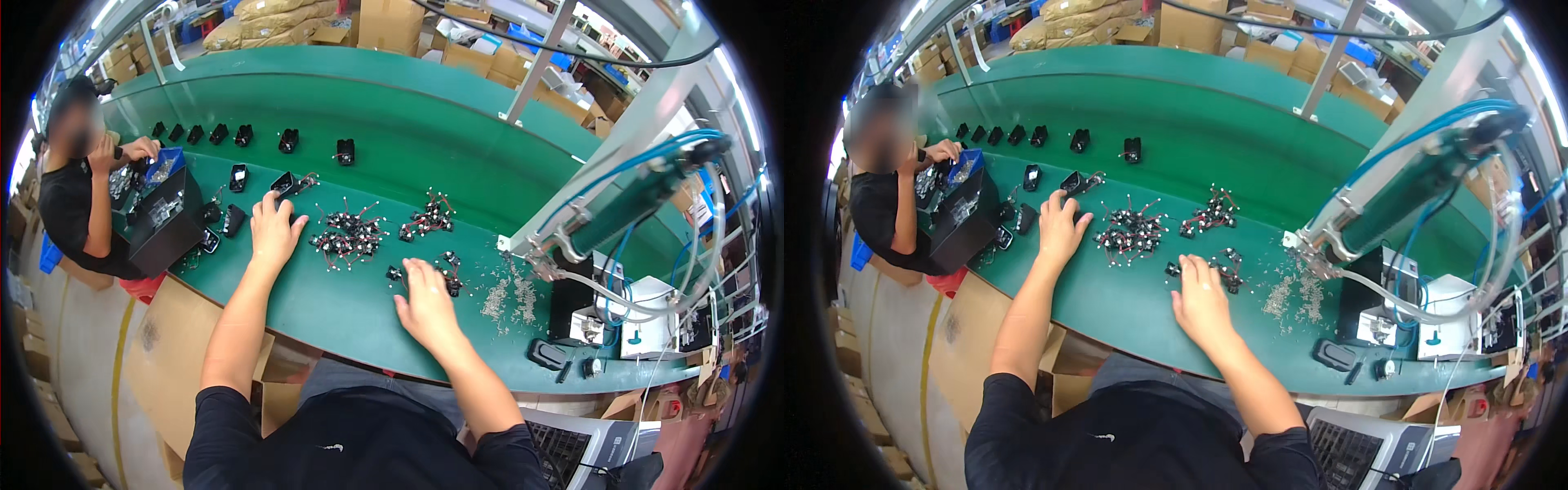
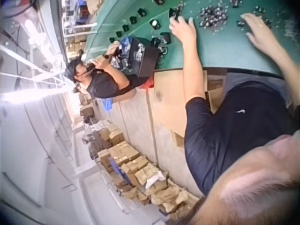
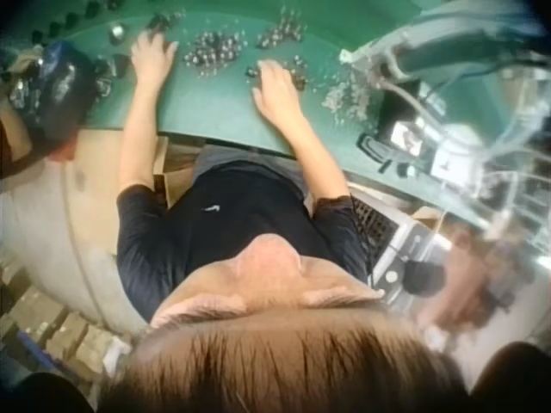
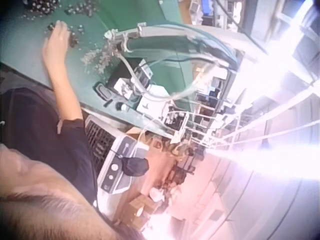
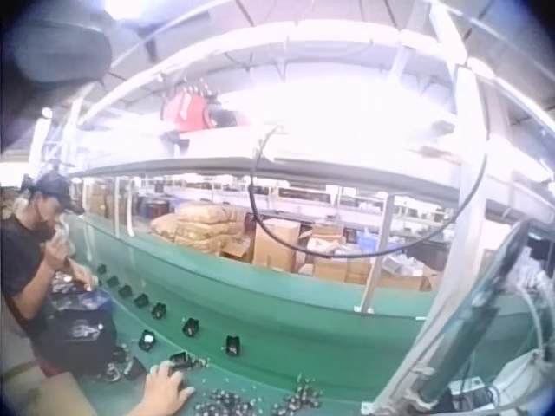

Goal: The person assembles electronic housings by inserting plastic components into them and securing the components with screws using an electric screwdriver.

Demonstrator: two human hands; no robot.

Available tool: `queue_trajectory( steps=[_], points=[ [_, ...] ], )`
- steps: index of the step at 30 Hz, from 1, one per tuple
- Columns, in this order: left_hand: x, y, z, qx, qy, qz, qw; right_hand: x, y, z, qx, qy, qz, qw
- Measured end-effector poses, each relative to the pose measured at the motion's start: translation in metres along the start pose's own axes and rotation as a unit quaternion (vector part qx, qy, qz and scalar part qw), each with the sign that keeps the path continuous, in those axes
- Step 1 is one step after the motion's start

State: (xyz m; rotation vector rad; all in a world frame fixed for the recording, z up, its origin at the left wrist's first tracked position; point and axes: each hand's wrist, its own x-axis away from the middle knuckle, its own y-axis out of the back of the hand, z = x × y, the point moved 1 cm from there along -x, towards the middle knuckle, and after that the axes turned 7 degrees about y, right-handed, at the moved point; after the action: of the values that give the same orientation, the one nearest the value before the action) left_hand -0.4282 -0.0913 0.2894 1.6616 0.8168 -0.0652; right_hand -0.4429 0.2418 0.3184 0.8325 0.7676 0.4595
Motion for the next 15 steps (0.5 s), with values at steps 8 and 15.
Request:
queue_trajectory(
  steps=[8,15],
  points=[
    [0.021,0.007,0.032,0.104,-0.018,0.028,0.994,-0.008,-0.053,-0.013,0.055,0.038,-0.059,0.996],
    [0.083,0.061,0.030,0.131,0.005,0.149,0.980,0.005,-0.041,-0.002,0.064,0.008,0.011,0.998]
  ],
)
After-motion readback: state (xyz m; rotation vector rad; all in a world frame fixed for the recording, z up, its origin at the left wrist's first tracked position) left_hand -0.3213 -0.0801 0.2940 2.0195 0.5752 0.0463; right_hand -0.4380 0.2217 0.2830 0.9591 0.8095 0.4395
